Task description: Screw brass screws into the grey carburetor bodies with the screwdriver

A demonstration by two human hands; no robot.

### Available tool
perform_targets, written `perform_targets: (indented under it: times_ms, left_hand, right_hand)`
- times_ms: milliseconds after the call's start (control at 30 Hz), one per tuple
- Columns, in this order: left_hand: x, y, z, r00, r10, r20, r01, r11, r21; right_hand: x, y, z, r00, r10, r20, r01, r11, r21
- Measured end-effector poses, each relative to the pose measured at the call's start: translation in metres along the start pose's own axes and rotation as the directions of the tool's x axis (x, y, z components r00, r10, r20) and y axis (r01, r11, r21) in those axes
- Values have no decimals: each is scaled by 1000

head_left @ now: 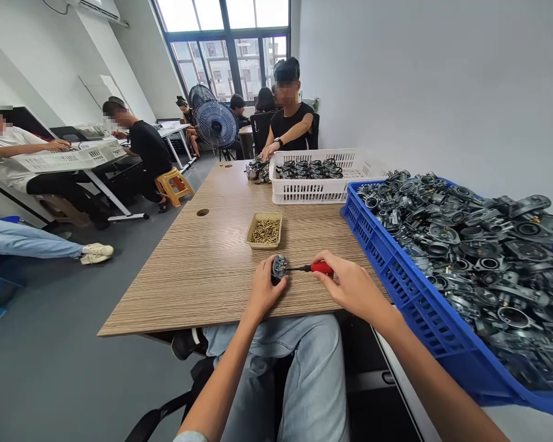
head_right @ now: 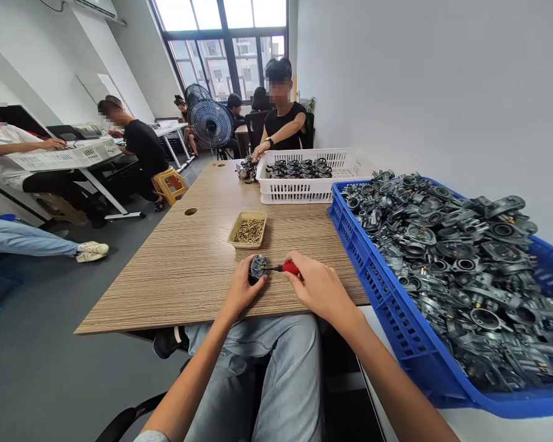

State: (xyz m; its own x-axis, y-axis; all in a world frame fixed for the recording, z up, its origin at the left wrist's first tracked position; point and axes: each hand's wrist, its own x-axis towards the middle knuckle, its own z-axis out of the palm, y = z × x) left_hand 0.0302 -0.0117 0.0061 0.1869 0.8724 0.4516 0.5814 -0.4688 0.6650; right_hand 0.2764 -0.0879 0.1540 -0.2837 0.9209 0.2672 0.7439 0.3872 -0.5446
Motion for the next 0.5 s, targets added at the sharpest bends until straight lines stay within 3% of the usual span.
perform_targets:
  times_ms: [500]
  left_hand:
    - [-1, 2, -1, 1000, 1, -1, -1, 1000, -4]
  right_hand:
    - [-1, 0, -10, 999, 36, -39, -37, 999, -27]
